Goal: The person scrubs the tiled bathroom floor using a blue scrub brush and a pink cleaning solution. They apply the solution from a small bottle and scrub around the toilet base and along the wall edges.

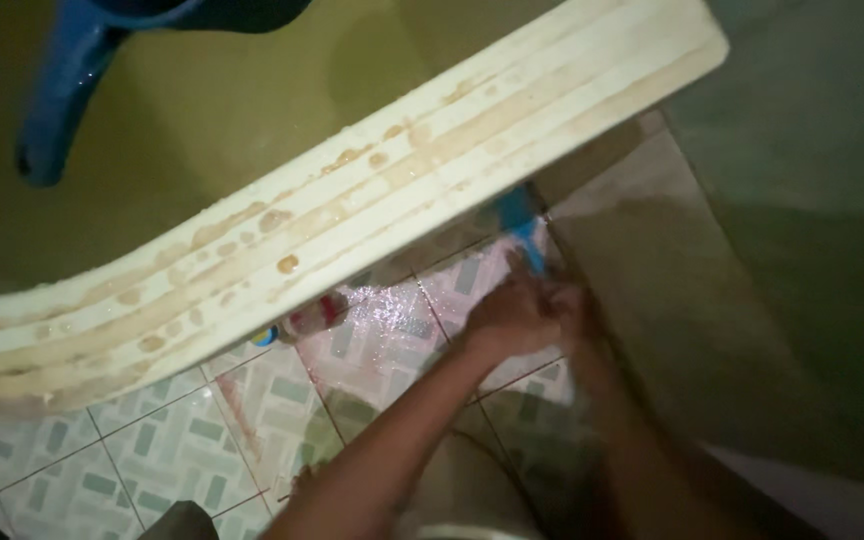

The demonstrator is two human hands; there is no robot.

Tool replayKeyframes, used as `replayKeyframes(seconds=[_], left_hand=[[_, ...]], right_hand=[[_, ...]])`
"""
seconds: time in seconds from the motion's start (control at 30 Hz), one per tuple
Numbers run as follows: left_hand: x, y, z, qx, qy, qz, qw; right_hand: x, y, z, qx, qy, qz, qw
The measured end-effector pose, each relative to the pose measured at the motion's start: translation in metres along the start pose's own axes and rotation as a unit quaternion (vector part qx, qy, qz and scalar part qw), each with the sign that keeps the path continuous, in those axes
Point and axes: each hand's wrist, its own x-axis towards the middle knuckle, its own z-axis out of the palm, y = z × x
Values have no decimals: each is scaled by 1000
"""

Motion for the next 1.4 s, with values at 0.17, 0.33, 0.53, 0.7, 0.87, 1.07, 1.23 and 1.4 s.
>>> replayKeyframes(seconds=[0.17,0.33,0.53,0.7,0.87,1.07,1.23,1.4], left_hand=[[-17,31,-25,33,-12,-75,997],[-38,56,-44,69,54,-49,995],[-58,68,-72,105,50,-27,993],[-51,72,-84,114,66,-15,991],[-45,68,-82,129,59,-37,989],[-45,75,-80,154,35,-37,987],[-51,75,-77,158,28,-52,986],[-46,74,-79,143,29,-51,988]], right_hand=[[-27,-25,59,153,-63,-24,986],[-8,-4,14,134,4,2,991],[21,-23,-36,35,35,-28,998],[44,-51,-50,-16,62,-58,996],[14,-49,-55,-93,36,-54,994],[-57,-17,-81,-314,-35,21,949],[-72,2,-82,-334,-14,-6,942],[-19,18,-39,-224,60,-16,973]])
